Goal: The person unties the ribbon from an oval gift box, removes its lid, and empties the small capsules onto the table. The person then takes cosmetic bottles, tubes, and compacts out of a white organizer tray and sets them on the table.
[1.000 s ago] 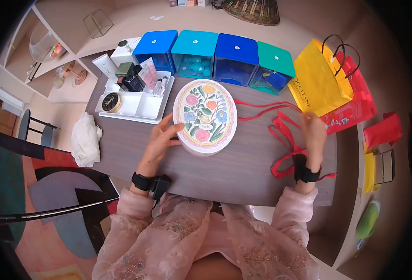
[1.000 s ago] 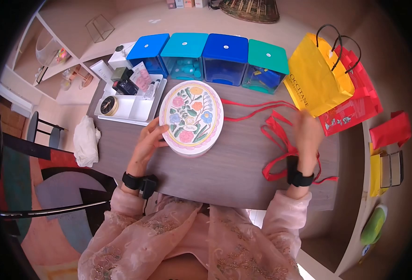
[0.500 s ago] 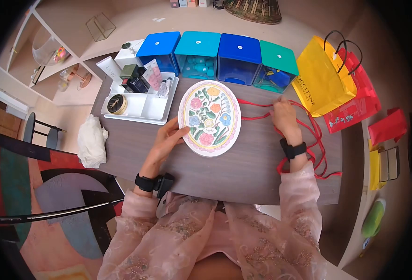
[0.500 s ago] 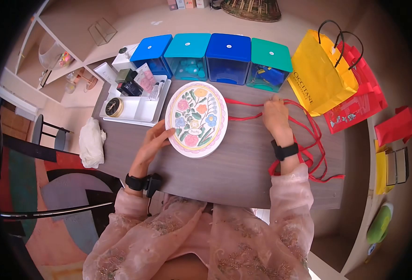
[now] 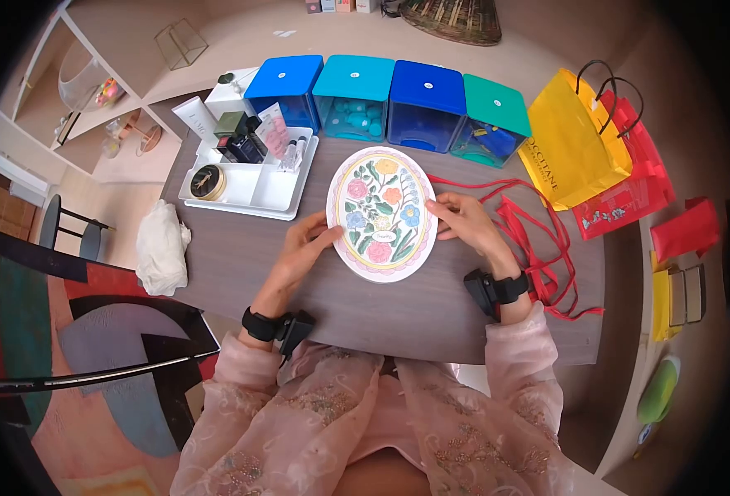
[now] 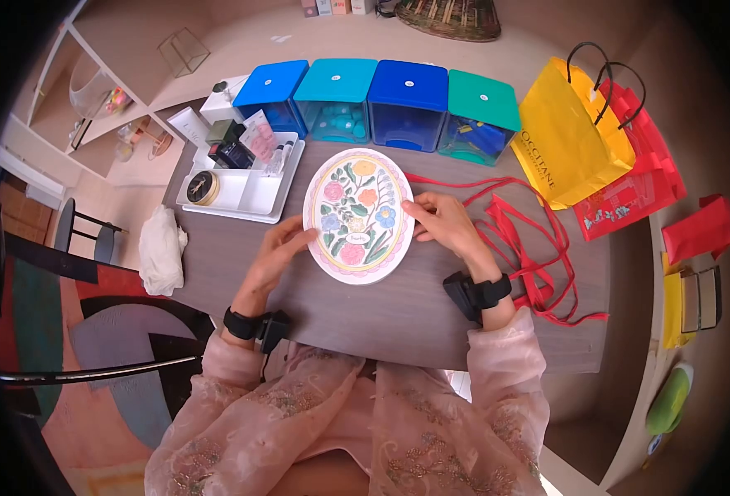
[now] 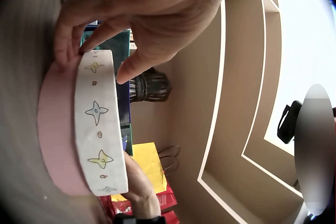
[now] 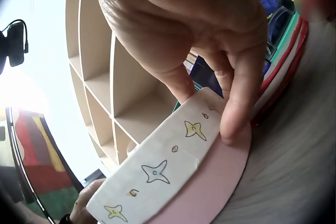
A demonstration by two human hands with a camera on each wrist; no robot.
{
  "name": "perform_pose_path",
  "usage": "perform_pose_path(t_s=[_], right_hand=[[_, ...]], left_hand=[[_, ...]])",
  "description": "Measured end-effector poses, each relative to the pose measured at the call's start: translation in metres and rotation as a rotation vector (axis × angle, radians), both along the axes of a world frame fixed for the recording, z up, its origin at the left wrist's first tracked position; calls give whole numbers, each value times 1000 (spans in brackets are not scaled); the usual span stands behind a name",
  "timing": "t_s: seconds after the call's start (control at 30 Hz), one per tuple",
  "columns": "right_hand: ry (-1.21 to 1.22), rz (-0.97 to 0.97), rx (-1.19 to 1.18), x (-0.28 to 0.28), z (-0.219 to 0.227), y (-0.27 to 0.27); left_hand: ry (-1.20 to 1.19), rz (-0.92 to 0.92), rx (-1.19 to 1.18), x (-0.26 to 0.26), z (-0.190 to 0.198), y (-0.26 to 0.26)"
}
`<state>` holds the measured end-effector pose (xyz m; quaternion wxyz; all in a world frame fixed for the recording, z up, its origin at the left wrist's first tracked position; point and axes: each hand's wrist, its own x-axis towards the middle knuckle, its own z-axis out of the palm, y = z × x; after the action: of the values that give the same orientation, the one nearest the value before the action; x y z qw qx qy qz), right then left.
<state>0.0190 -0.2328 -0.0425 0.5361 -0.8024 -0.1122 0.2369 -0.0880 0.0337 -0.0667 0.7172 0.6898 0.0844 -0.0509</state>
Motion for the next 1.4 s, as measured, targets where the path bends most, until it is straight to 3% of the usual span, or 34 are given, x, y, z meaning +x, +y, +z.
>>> perform_pose_path(t_s=[0.07,0.6,1.4], right_hand=[[44,0,37,4,-6,-4],[189,7,125,0,7,-8],[225,-12,192,-3,12,-10]], left_hand=[[24,23,-98,-2,5,0],[110,17,-176,-2,17,6],[102,0,-245,-3,26,8]])
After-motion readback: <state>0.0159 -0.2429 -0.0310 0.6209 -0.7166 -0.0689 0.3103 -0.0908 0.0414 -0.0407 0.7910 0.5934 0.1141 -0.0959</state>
